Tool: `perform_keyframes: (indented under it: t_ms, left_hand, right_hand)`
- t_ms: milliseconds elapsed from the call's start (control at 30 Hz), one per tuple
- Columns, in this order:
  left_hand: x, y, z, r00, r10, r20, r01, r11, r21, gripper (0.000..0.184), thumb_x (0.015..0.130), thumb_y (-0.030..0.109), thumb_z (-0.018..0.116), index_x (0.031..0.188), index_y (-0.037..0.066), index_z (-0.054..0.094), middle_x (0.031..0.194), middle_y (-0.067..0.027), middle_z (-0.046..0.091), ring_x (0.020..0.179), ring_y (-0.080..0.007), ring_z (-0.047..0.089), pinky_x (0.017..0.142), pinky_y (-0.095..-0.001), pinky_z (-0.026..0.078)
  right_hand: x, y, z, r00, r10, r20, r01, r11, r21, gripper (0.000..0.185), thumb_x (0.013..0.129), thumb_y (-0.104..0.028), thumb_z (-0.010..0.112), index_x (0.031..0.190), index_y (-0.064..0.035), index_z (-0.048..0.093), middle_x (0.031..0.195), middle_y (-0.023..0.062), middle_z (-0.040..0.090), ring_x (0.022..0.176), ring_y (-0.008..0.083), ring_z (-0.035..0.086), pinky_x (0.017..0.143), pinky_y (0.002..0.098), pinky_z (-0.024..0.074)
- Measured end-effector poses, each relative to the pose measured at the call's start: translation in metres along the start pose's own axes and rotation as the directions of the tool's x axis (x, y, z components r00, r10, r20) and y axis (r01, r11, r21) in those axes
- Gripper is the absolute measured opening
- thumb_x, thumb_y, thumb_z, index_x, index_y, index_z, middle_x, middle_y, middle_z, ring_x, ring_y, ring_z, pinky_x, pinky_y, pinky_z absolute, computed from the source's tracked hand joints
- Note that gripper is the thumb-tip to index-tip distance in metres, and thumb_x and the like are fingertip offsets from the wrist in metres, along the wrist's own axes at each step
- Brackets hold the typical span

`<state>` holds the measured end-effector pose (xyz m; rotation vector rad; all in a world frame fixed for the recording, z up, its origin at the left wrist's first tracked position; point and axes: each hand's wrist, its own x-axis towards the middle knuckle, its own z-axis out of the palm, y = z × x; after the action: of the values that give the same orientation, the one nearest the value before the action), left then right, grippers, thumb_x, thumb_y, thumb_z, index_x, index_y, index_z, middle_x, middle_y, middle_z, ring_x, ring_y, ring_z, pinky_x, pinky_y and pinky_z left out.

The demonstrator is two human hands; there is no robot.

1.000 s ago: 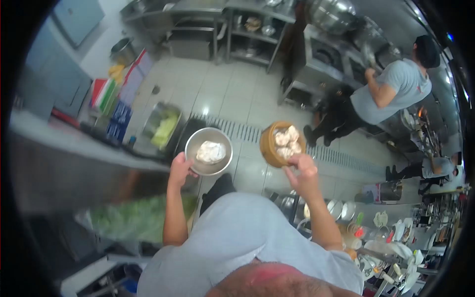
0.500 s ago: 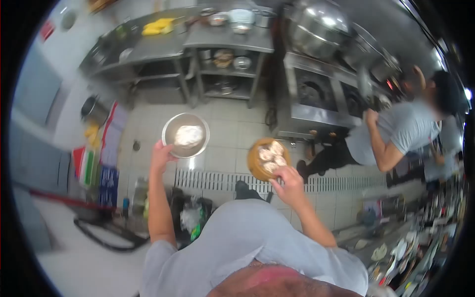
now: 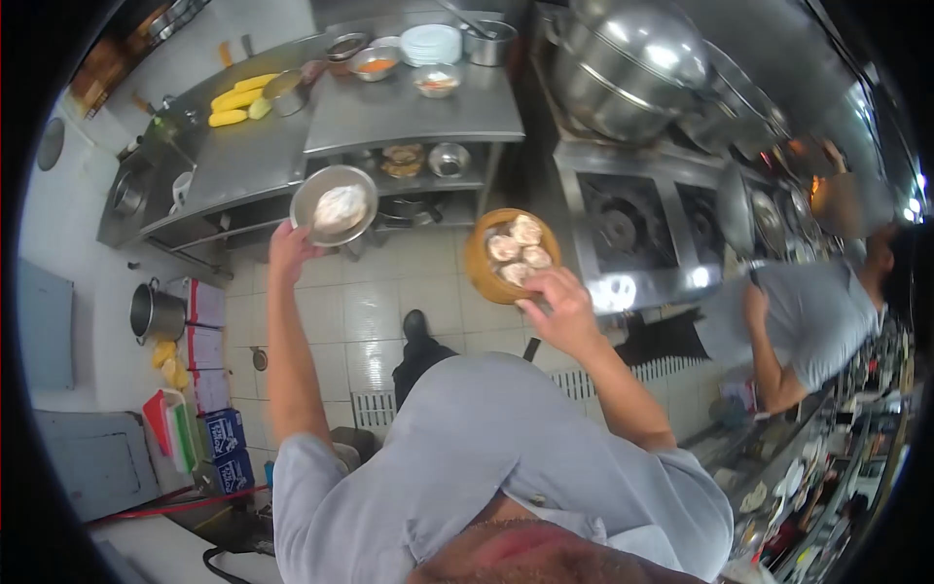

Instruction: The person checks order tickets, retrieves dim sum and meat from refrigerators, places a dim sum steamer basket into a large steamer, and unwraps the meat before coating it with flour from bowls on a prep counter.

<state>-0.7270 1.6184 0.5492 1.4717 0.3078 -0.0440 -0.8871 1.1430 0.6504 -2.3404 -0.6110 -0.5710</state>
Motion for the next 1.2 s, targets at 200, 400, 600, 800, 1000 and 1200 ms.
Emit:
perform_keyframes:
  t_ms: [200,400,600,800,1000,1200]
  left_hand:
    - [0.181,0.022,0.004,0.990,-0.133,0.053,0.138,0.986,-0.095,0.018,0.090,0.006,0.062,0.102,-0.001,0.051,0.084,-0.0151,0.062,0.064,-0.0263,0.065,0.057,-0.0366,0.058]
    - [0.291,0.010,0.027,0.992,-0.110,0.059,0.114,0.992,-0.056,0.016,0.091,0.012,0.061,0.099,0.001,0.052,0.082,-0.0074,0.053,0.063,-0.0198,0.058,0.057,-0.0343,0.057]
    - [0.356,0.079,0.053,0.902,0.399,0.163,-0.361,0.491,0.793,0.028,0.097,0.024,0.060,0.101,-0.004,0.061,0.097,-0.0154,0.067,0.086,-0.0237,0.068,0.075,-0.0358,0.055]
    - [0.265,0.204,0.251,0.780,0.057,0.623,-0.495,0.665,0.560,0.041,0.093,0.033,0.068,0.115,-0.001,0.066,0.086,-0.0078,0.069,0.071,-0.0128,0.062,0.068,-0.0299,0.051]
    - [0.319,0.231,0.327,0.636,-0.137,0.759,-0.510,0.664,0.547,0.033,0.092,0.032,0.065,0.098,0.000,0.068,0.069,-0.0052,0.062,0.060,-0.0128,0.058,0.060,-0.0313,0.048]
    - [0.369,0.239,0.339,0.433,-0.182,0.883,-0.757,0.459,0.466,0.023,0.081,0.020,0.061,0.083,-0.003,0.064,0.063,-0.0161,0.063,0.058,-0.0273,0.064,0.059,-0.0382,0.049]
  right_hand:
    - [0.101,0.030,0.043,0.997,0.078,0.009,-0.077,0.995,-0.061,0.028,0.070,-0.006,0.081,0.091,-0.0057,0.063,0.094,0.0112,0.067,0.089,0.0328,0.066,0.075,0.0401,0.0550]
    - [0.162,0.058,0.037,0.990,0.140,0.022,-0.138,0.987,-0.079,0.024,0.072,-0.008,0.079,0.090,-0.0065,0.062,0.092,0.0089,0.065,0.089,0.0303,0.064,0.076,0.0398,0.0539]
    - [0.245,0.138,0.043,0.990,0.128,0.056,-0.124,0.990,-0.060,0.026,0.071,-0.008,0.080,0.091,-0.0067,0.063,0.092,0.0070,0.066,0.089,0.0291,0.065,0.073,0.0384,0.0554]
    - [0.302,0.201,0.046,0.998,-0.046,0.052,0.051,0.993,-0.102,0.014,0.076,-0.009,0.070,0.085,-0.0059,0.060,0.089,0.0055,0.062,0.084,0.0254,0.063,0.064,0.0365,0.0546]
    - [0.346,0.223,0.042,0.960,-0.230,0.161,0.262,0.939,-0.221,0.014,0.072,-0.009,0.063,0.084,-0.0029,0.060,0.093,0.0083,0.060,0.086,0.0244,0.061,0.066,0.0337,0.0561]
    - [0.387,0.208,0.050,0.946,-0.248,0.208,0.290,0.935,-0.204,0.019,0.067,-0.007,0.064,0.084,-0.0017,0.058,0.090,0.0077,0.059,0.080,0.0224,0.059,0.064,0.0322,0.0545]
